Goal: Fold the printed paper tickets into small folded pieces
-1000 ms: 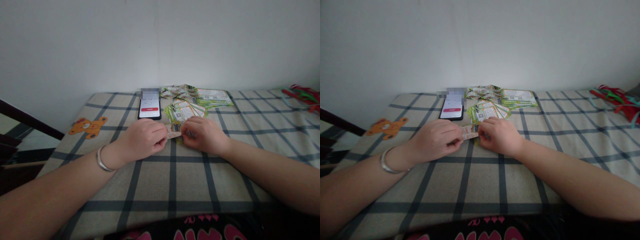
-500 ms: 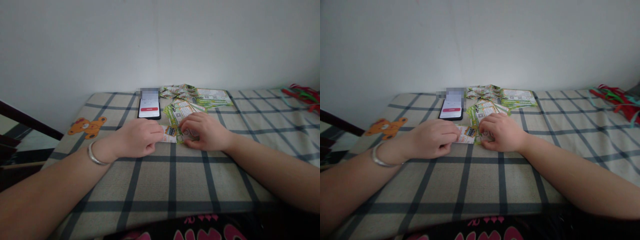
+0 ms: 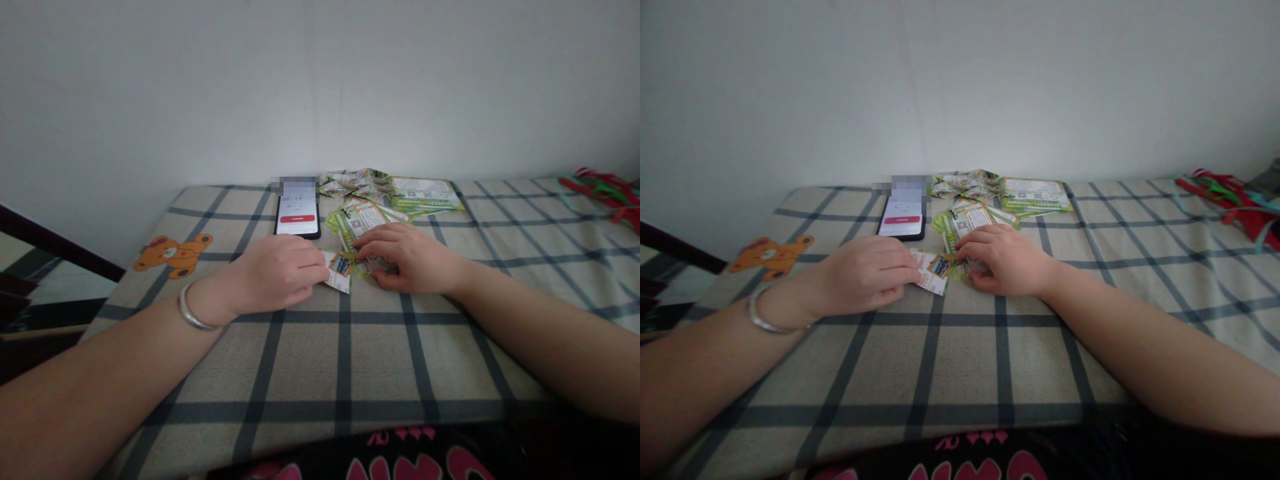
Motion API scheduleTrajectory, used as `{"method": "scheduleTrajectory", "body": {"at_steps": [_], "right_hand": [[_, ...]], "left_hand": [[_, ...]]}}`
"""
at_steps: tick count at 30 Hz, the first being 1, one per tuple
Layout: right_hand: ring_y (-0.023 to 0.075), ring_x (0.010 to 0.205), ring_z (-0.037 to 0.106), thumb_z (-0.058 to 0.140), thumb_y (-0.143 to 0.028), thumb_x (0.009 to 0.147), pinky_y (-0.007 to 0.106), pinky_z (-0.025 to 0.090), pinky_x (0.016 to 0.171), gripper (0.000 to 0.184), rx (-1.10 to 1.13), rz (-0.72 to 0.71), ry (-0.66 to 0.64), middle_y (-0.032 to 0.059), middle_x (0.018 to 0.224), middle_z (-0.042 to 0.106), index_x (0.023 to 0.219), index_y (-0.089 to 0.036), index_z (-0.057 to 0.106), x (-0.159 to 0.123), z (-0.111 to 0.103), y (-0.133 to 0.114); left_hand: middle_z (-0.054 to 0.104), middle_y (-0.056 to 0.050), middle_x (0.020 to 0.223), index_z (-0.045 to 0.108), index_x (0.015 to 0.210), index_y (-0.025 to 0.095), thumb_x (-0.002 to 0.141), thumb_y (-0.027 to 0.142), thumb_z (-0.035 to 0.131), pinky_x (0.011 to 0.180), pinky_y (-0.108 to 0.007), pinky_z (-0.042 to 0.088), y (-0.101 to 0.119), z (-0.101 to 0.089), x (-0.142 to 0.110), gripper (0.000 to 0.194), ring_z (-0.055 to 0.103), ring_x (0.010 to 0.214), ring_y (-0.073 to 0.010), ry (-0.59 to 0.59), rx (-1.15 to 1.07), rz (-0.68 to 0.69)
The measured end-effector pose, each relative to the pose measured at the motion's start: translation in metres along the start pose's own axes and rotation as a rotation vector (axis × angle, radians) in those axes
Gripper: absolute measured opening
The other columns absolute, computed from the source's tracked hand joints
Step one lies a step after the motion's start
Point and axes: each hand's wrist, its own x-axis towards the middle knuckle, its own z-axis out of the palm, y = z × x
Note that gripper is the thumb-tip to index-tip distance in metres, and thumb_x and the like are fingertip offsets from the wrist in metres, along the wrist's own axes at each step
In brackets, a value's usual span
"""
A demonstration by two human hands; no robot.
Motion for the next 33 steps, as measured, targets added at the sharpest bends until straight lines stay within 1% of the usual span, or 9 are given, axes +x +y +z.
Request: {"method": "scheduleTrajectory", "body": {"at_steps": [4, 7, 9, 13, 17, 23, 26, 28, 33], "right_hand": [[0.0239, 0.108, 0.062, 0.056, -0.011, 0.076, 0.043, 0.047, 0.095, 0.033, -0.007, -0.018, 0.014, 0.0090, 0.118, 0.069, 0.107, -0.018, 0.068, -0.001, -0.002, 0.004], [0.0231, 0.108, 0.062, 0.055, -0.011, 0.078, 0.042, 0.047, 0.095, 0.032, 0.010, -0.021, 0.035, 0.0091, 0.116, 0.069, 0.106, -0.018, 0.068, -0.001, 0.000, 0.005], [0.0237, 0.109, 0.062, 0.056, -0.012, 0.078, 0.043, 0.046, 0.096, 0.031, -0.009, -0.015, 0.042, 0.0090, 0.116, 0.069, 0.106, -0.018, 0.068, -0.001, 0.001, 0.004], [0.0241, 0.108, 0.061, 0.062, -0.021, 0.079, 0.043, 0.046, 0.095, 0.028, -0.001, -0.033, 0.063, 0.0086, 0.117, 0.069, 0.107, -0.018, 0.066, 0.000, 0.002, -0.003], [0.0229, 0.108, 0.061, 0.065, -0.035, 0.084, 0.041, 0.047, 0.095, 0.029, 0.052, -0.079, 0.066, 0.0075, 0.116, 0.069, 0.109, -0.019, 0.064, 0.003, 0.004, -0.014], [0.0186, 0.102, 0.063, 0.059, -0.014, 0.084, 0.037, 0.049, 0.091, 0.019, 0.107, -0.138, 0.099, 0.0039, 0.110, 0.071, 0.101, -0.020, 0.064, 0.006, 0.006, -0.019], [0.0184, 0.100, 0.064, 0.057, -0.012, 0.085, 0.037, 0.050, 0.089, 0.017, 0.127, -0.162, 0.130, 0.0041, 0.105, 0.073, 0.098, -0.020, 0.065, 0.005, 0.005, -0.017], [0.0184, 0.100, 0.064, 0.056, -0.012, 0.085, 0.037, 0.051, 0.088, 0.017, 0.143, -0.182, 0.135, 0.0042, 0.104, 0.073, 0.096, -0.020, 0.064, 0.004, 0.004, -0.017], [0.0190, 0.107, 0.063, 0.059, -0.007, 0.077, 0.038, 0.052, 0.091, 0.018, 0.252, -0.188, 0.135, 0.0070, 0.112, 0.071, 0.090, -0.020, 0.059, 0.003, 0.003, -0.021]], "left_hand": [[0.070, -0.003, 0.082, 0.069, 0.084, 0.018, 0.085, 0.013, 0.053, 0.072, -0.034, 0.052, 0.000, -0.001, 0.000, 0.017, 0.062, 0.077, -0.0195, 0.025, 0.014, 0.003], [0.070, -0.003, 0.083, 0.068, 0.085, 0.018, 0.086, 0.014, 0.053, 0.073, -0.033, 0.053, 0.001, -0.001, 0.001, 0.016, 0.063, 0.077, -0.0181, 0.022, 0.009, 0.006], [0.071, -0.003, 0.084, 0.068, 0.085, 0.018, 0.089, 0.015, 0.051, 0.073, -0.032, 0.053, 0.001, 0.000, 0.002, 0.018, 0.064, 0.078, -0.0173, 0.058, 0.016, -0.002], [0.072, -0.003, 0.083, 0.066, 0.083, 0.017, 0.090, 0.015, 0.050, 0.075, -0.030, 0.055, 0.001, 0.003, 0.003, 0.018, 0.066, 0.080, -0.0168, 0.138, 0.030, -0.047], [0.073, -0.004, 0.092, 0.066, 0.091, 0.016, 0.090, 0.014, 0.051, 0.076, -0.029, 0.057, 0.004, 0.005, 0.001, 0.015, 0.068, 0.084, -0.0166, 0.158, -0.018, -0.085], [0.073, -0.006, 0.095, 0.066, 0.095, 0.015, 0.092, 0.015, 0.052, 0.078, -0.029, 0.057, 0.007, 0.006, 0.001, 0.014, 0.068, 0.089, -0.0166, 0.162, -0.028, -0.057], [0.073, -0.005, 0.097, 0.067, 0.097, 0.016, 0.092, 0.016, 0.053, 0.078, -0.030, 0.057, 0.005, 0.007, 0.001, 0.015, 0.068, 0.090, -0.0171, 0.124, -0.010, -0.048], [0.073, -0.004, 0.098, 0.068, 0.096, 0.017, 0.092, 0.017, 0.052, 0.076, -0.030, 0.056, 0.004, 0.008, 0.001, 0.016, 0.068, 0.088, -0.0172, 0.089, 0.003, -0.087], [0.072, -0.004, 0.091, 0.069, 0.092, 0.016, 0.094, 0.016, 0.048, 0.069, -0.030, 0.054, 0.002, 0.007, 0.001, 0.021, 0.067, 0.081, -0.0180, 0.067, 0.069, -0.112]]}}
